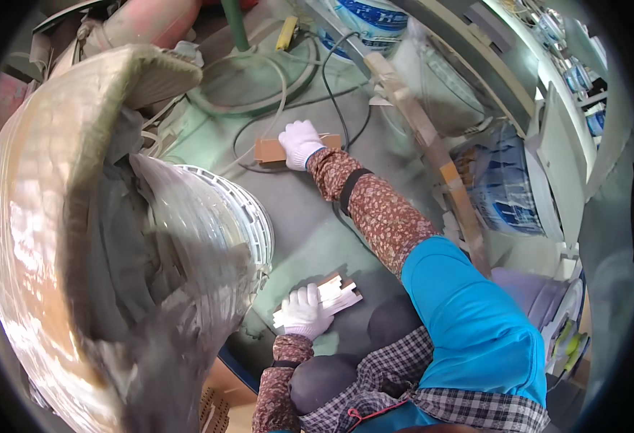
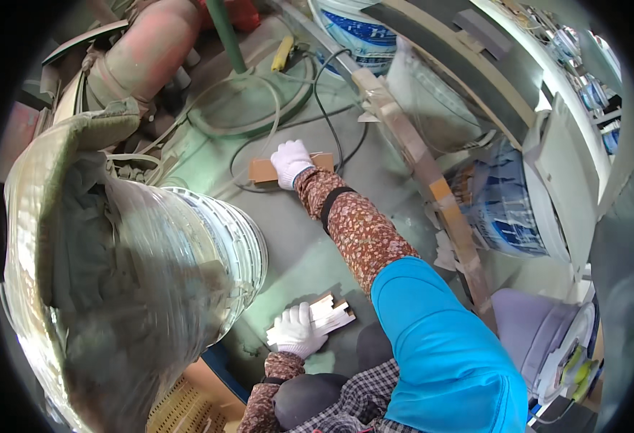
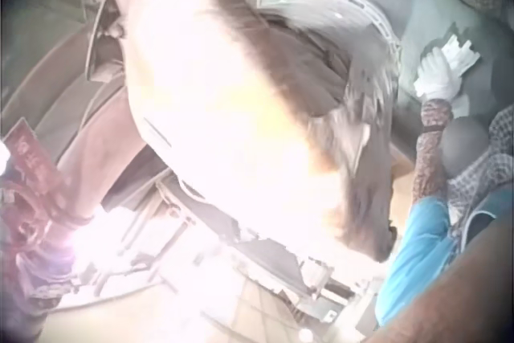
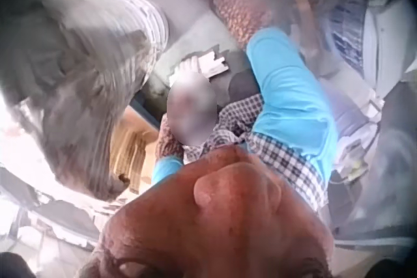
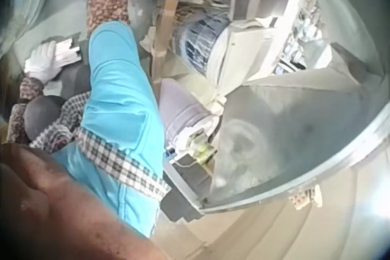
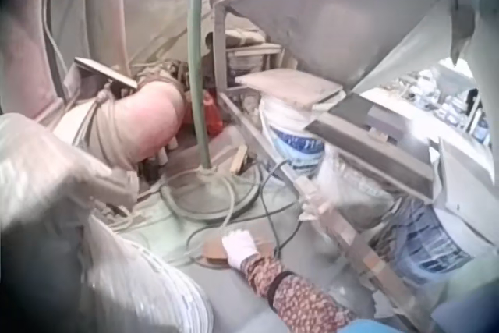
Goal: The person is sorting and stacking curved wooden pieces in a manufacturing facility.
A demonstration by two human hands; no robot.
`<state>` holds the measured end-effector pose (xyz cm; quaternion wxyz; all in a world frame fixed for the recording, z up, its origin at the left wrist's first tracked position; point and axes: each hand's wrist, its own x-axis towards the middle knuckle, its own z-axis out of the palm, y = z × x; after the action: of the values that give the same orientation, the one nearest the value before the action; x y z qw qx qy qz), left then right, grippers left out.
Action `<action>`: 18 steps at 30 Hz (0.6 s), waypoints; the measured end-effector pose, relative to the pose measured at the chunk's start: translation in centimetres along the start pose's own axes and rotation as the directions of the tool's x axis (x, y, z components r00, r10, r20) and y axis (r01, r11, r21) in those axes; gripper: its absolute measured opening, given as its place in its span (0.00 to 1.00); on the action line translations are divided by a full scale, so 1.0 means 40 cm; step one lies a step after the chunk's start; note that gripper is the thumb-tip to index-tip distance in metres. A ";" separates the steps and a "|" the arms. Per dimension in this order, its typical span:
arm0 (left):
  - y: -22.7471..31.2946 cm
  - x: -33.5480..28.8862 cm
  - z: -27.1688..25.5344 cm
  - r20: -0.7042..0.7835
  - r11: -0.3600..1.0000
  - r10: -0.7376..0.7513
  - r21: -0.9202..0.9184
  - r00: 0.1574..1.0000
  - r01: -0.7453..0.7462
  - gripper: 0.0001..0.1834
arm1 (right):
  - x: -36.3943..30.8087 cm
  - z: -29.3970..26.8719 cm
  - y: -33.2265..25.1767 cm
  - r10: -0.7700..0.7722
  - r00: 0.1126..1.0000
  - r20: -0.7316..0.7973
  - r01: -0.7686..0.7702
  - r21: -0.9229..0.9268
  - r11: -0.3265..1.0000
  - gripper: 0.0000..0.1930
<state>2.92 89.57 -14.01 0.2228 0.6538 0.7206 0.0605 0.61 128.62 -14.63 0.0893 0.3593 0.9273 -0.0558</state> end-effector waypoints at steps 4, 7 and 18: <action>0.000 -0.008 -0.012 -0.007 1.000 -0.019 -0.018 1.000 0.019 0.39 | -0.094 -0.013 -0.048 0.079 0.986 -0.149 -0.045 0.215 0.976 0.15; 0.002 -0.015 -0.009 -0.040 0.998 -0.042 -0.055 0.998 0.040 0.35 | -0.230 -0.050 -0.097 0.008 0.957 -0.290 0.065 0.239 0.969 0.19; 0.071 -0.003 -0.054 -0.006 0.995 -0.098 0.032 0.995 0.098 0.36 | -0.663 -0.008 -0.115 -0.086 0.996 0.009 0.074 0.431 0.899 0.30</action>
<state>4.66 90.28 -10.97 0.2136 0.6209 0.7532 0.0394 16.72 107.90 -8.70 0.0181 0.3308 0.9048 -0.2676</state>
